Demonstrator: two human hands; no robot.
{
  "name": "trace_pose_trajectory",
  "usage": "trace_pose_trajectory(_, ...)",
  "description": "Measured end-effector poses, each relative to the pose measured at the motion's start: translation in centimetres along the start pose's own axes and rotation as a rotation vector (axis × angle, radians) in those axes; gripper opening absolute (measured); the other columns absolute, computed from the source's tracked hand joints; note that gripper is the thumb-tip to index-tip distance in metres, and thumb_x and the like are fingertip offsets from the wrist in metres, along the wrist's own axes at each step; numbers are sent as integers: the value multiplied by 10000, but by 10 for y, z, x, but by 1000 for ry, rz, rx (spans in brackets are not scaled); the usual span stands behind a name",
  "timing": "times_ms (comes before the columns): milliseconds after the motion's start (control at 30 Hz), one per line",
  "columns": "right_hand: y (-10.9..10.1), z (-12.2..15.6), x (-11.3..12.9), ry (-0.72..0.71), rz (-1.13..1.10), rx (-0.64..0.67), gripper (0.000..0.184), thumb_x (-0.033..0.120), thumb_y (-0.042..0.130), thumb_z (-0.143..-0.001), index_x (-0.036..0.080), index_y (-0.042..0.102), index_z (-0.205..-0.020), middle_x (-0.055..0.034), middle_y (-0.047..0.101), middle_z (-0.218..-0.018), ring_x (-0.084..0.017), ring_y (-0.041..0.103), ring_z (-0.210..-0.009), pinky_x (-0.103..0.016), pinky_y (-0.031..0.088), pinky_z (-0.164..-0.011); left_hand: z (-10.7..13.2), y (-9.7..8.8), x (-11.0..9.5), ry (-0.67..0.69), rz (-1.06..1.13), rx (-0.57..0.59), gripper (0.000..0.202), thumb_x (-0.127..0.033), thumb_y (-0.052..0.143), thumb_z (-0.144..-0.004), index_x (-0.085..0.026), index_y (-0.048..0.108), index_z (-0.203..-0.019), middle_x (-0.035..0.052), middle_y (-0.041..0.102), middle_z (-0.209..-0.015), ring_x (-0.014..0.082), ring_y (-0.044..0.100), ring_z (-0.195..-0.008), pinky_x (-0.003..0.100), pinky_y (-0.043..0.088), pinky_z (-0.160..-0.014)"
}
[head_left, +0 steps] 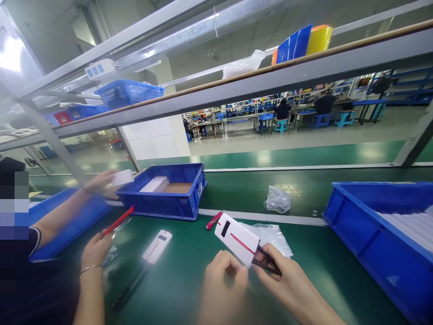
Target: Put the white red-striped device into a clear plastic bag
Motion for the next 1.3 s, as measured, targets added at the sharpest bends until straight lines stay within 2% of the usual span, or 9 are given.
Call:
trace_pose_trajectory(167, -4, -2, 13, 20, -51, -34, 168, 366, 601, -884, 252, 500, -813, 48, 538, -784, -151, 581, -754, -192, 468, -585, -6, -29, 10, -20, 76, -220, 200, -480, 645, -845, -290, 668, -903, 42, 691, -919, 289, 589, -1035, 326, 467, -791)
trace_pose_trajectory(233, -5, -3, 17, 38, -65, -46, 204, 389, 618, -858, 251, 490, -780, 48, 523, -772, -148, 555, -723, -200, 440, -550, -10, -25, 11, -28, 79, -176, 246, -476, 707, -805, -303, 670, -977, 44, 697, -972, 299, 568, -1114, 337, 462, -839)
trace_pose_trajectory(333, -4, -4, 18, 61, -97, -34, 228, 414, 626, -850, 249, 493, -767, 45, 520, -770, -157, 562, -743, -214, 448, -576, -14, -7, 6, -14, 95, 21, 300, -432, 801, -719, -298, 691, -964, 39, 703, -996, 302, 568, -1121, 343, 446, -889)
trace_pose_trajectory(433, 0, -4, 19, 60, -148, 10, 232, 436, 626, -858, 247, 509, -790, 33, 553, -806, -184, 601, -840, -238, 494, -694, -13, 6, -2, 4, 112, 160, 276, -380, 838, -670, -240, 712, -871, 49, 708, -972, 289, 589, -1041, 339, 436, -913)
trace_pose_trajectory(600, 3, -3, 17, 49, -147, 66, 231, 452, 599, -888, 230, 544, -926, -15, 633, -937, -228, 620, -964, -306, 508, -843, -12, 11, 0, -67, 136, 195, 163, -288, 796, -706, -168, 686, -714, 27, 665, -752, 193, 566, -765, 276, 435, -744)
trace_pose_trajectory(800, 1, -6, 5, 9, -138, 30, 197, 430, 597, -925, 240, 548, -907, 16, 597, -878, -202, 598, -891, -274, 506, -775, -11, 13, -4, -115, 107, 204, 126, -231, 772, -710, -162, 667, -724, -9, 616, -642, 147, 526, -642, 243, 396, -632)
trace_pose_trajectory(933, 1, -6, 0, 11, -123, 8, 207, 420, 616, -914, 247, 525, -843, 43, 523, -812, -170, 555, -813, -231, 487, -705, -10, 10, -8, -100, 42, 178, 199, -301, 717, -795, -161, 641, -676, -6, 593, -601, 138, 516, -594, 248, 374, -597)
trace_pose_trajectory(1067, -2, -6, 4, 47, -126, -11, 252, 436, 652, -877, 249, 506, -796, 49, 521, -781, -154, 536, -747, -214, 474, -640, -13, 4, -3, -106, 169, 147, 303, -406, 711, -822, -157, 605, -685, -11, 578, -564, 105, 454, -520, 231, 329, -539)
trace_pose_trajectory(1300, -60, -3, 22, -100, 36, -226, 321, 548, 594, -903, 250, 612, -786, 13, 617, -722, -183, 597, -687, -244, 515, -633, -20, -26, 17, -115, 394, 49, 457, -579, 719, -813, -164, 547, -726, -61, 498, -518, 41, 281, -425, 199, 184, -443)
Point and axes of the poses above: each hand's wrist, its own z-axis away from the middle knuckle, its own y-axis out of the palm, x = y × z, the point moved 9 cm from there along -z, towards the middle knuckle
